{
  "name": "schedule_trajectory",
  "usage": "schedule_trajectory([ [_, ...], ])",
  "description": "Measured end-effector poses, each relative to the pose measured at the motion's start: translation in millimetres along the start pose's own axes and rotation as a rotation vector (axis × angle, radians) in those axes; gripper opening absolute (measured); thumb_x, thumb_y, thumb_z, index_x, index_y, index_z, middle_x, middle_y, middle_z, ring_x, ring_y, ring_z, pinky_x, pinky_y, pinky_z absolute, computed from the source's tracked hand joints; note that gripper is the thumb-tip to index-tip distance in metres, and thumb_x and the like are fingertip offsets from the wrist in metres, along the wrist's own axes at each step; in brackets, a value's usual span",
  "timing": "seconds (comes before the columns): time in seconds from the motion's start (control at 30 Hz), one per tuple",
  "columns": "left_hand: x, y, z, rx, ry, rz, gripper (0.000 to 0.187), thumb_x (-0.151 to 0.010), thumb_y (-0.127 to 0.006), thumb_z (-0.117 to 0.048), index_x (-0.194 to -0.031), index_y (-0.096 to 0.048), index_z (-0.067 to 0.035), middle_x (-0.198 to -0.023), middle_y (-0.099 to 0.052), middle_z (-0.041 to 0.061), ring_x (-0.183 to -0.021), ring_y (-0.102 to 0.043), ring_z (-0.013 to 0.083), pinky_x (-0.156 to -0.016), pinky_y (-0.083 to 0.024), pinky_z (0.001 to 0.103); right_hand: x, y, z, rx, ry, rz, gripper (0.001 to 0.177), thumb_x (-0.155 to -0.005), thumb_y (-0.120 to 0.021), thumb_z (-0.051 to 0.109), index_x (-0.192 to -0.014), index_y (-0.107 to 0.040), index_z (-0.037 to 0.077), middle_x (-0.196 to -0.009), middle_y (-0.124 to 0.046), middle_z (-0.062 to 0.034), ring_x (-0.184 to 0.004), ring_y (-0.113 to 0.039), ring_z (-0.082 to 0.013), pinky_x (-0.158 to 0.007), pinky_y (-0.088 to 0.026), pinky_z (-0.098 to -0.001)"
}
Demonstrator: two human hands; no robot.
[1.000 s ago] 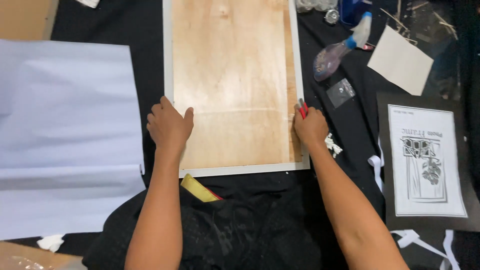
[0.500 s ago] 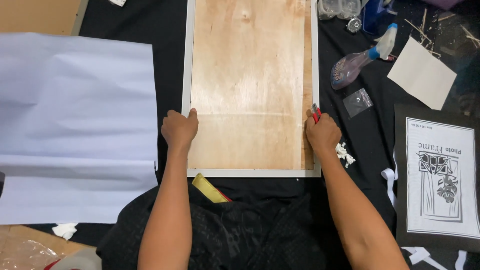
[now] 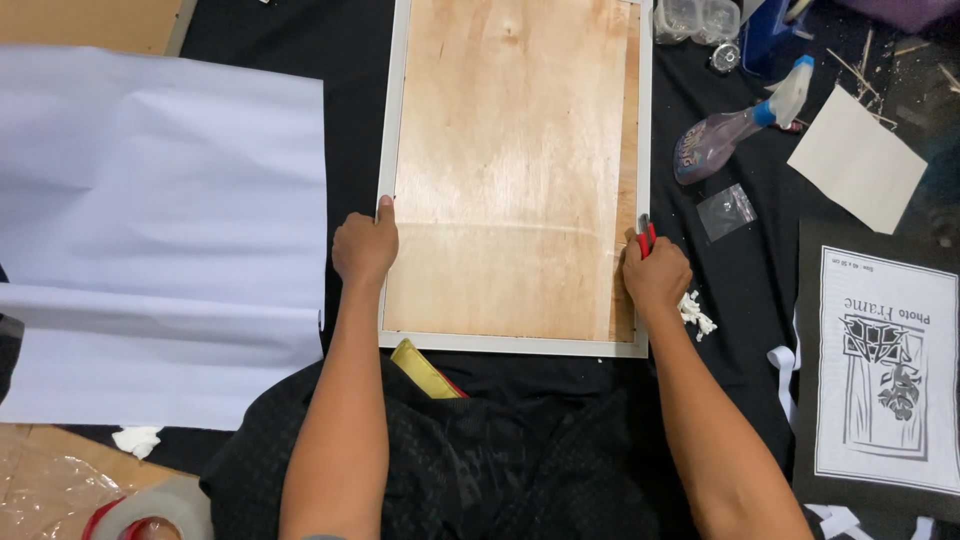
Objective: Trimming the edges of a wooden board with a utility knife to fit it into a picture frame.
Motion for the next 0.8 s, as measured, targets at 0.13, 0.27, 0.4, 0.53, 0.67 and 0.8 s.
schedule_trajectory([
  [0.13, -11.2, -4.9, 11.2, 0.086, -0.004, 0.022, 0.070, -0.107, -0.041, -0.054, -0.119, -0.067, 0.011, -0.108, -0.068, 0.031, -0.109, -0.067, 0.0468, -0.090, -0.051, 0.054, 1.2, 2.8, 1.1, -0.011, -0.006, -0.009, 0.040, -0.097, -0.062, 0.041, -0.095, -0.072, 0.002, -0.085, -0.069, -0.0204, -0.086, -0.073, -0.0425, -0.076, -0.059, -0.0516],
  [0.27, -5.7, -5.8, 11.1, 0.301, -0.001, 0.052, 0.062, -0.109, -0.044, -0.045, -0.121, -0.064, 0.013, -0.111, -0.068, 0.031, -0.111, -0.066, 0.0427, -0.092, -0.052, 0.052, -0.8, -1.2, -2.4, -0.010, 0.005, -0.015, 0.042, -0.096, -0.063, 0.042, -0.095, -0.071, 0.001, -0.084, -0.069, -0.0210, -0.085, -0.072, -0.0437, -0.075, -0.058, -0.0529],
  [0.4, -40.9, -36.4, 43.0, 0.522, 0.057, 0.093, 0.058, -0.109, -0.048, -0.041, -0.133, -0.057, 0.012, -0.120, -0.066, 0.025, -0.119, -0.063, 0.0346, -0.098, -0.053, 0.049, -0.7, -1.3, -3.2, -0.038, -0.020, 0.019, 0.045, -0.097, -0.062, 0.046, -0.095, -0.070, 0.001, -0.086, -0.068, -0.0203, -0.088, -0.072, -0.0433, -0.078, -0.058, -0.0526],
  [0.53, -63.1, -58.1, 62.6, 0.524, 0.086, 0.084, 0.052, -0.108, -0.051, -0.044, -0.119, -0.066, 0.004, -0.097, -0.068, 0.014, -0.097, -0.067, 0.0246, -0.081, -0.056, 0.041, -0.2, -0.3, -2.1, -0.053, -0.030, 0.023, 0.050, -0.098, -0.062, 0.051, -0.095, -0.070, 0.002, -0.087, -0.068, -0.0203, -0.090, -0.072, -0.0433, -0.078, -0.058, -0.0524],
  [0.67, -68.8, -62.2, 65.1, 0.551, 0.099, 0.079, 0.050, -0.107, -0.053, -0.044, -0.117, -0.067, 0.003, -0.092, -0.067, 0.011, -0.091, -0.065, 0.0203, -0.077, -0.056, 0.037, 2.6, 4.1, -3.1, -0.093, -0.026, 0.029, 0.051, -0.100, -0.063, 0.051, -0.096, -0.069, 0.001, -0.090, -0.067, -0.0221, -0.093, -0.070, -0.0451, -0.081, -0.057, -0.0526],
  [0.8, -87.1, -77.5, 78.8, 0.553, 0.082, 0.051, 0.048, -0.108, -0.055, -0.043, -0.112, -0.068, 0.002, -0.088, -0.067, 0.010, -0.085, -0.065, 0.0193, -0.072, -0.055, 0.035, 11.0, 17.7, -12.4, -0.137, -0.140, -0.026, 0.047, -0.104, -0.061, 0.048, -0.107, -0.067, 0.001, -0.097, -0.065, -0.0221, -0.098, -0.068, -0.0471, -0.082, -0.054, -0.0563],
])
Point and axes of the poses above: each hand's wrist, its own x-axis away from the middle knuckle, its own y-axis out of the back of the hand, z = x × y, the point moved 1 cm from there along -x, towards the middle knuckle
